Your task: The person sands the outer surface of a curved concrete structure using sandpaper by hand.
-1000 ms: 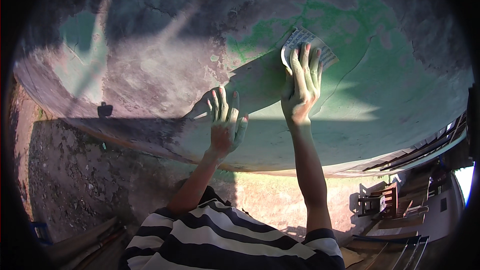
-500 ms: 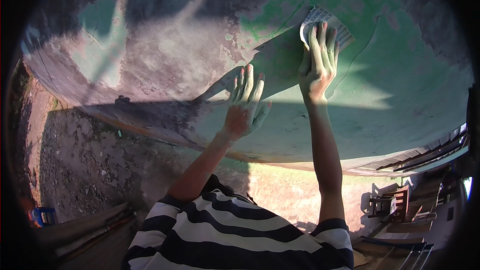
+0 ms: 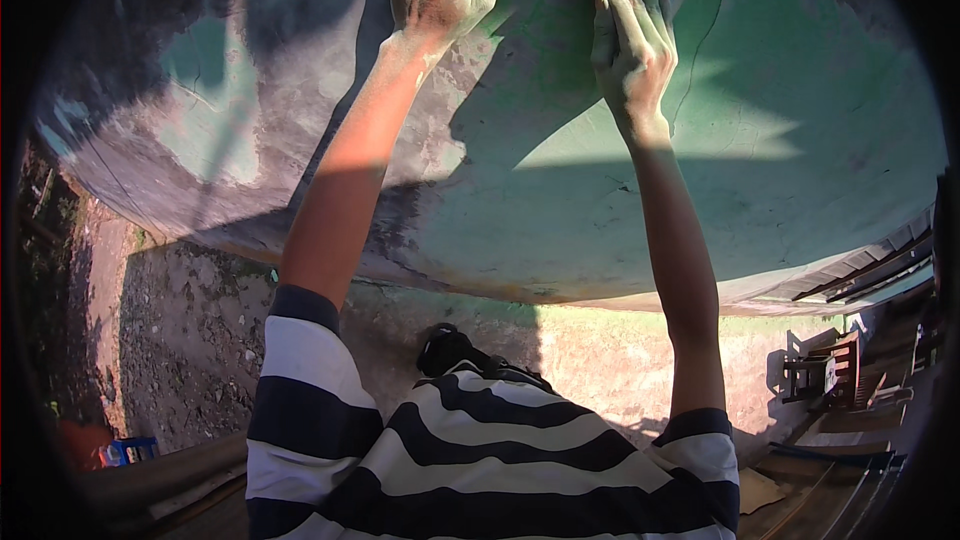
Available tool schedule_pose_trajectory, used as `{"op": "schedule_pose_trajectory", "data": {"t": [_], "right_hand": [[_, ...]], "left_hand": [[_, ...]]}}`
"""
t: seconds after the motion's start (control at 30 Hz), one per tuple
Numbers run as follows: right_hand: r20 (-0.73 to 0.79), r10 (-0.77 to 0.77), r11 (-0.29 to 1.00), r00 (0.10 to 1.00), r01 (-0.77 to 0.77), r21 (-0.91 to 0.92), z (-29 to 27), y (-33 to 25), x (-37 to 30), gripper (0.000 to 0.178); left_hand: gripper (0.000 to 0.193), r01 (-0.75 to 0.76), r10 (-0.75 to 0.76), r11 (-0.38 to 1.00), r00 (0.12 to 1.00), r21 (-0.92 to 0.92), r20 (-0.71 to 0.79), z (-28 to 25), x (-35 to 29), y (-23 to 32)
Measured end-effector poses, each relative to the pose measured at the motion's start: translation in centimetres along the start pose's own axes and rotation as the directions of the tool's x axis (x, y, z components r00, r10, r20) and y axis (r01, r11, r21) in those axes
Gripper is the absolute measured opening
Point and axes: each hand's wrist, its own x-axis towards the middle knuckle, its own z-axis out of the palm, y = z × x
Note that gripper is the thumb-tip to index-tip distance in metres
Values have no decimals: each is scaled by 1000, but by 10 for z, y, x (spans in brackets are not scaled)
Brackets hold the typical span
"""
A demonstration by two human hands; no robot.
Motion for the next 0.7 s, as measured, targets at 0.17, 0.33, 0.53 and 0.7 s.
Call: {"op": "schedule_pose_trajectory", "data": {"t": [0.17, 0.33, 0.53, 0.7], "right_hand": [[-16, 7, 1000, 1000, -6, 29, 9, 0, 22, 24], [200, -111, 985, 973, 135, -107, 8, -16, -94, 32], [114, -126, 990, 985, 132, -45, 12, -19, 25, 21], [110, -75, 997, 991, 73, 29, 37, -6, -34, 29]], "left_hand": [[55, -52, 57, 997, 995, 56, -79, 9, 11, -8], [53, -97, 98, 995, 987, 15, -124, 35, 6, -7], [46, -207, 195, 976, 971, -74, -139, 15, 6, -30], [45, -262, 261, 965, 963, -10, -71, 18, -1, -44]]}}
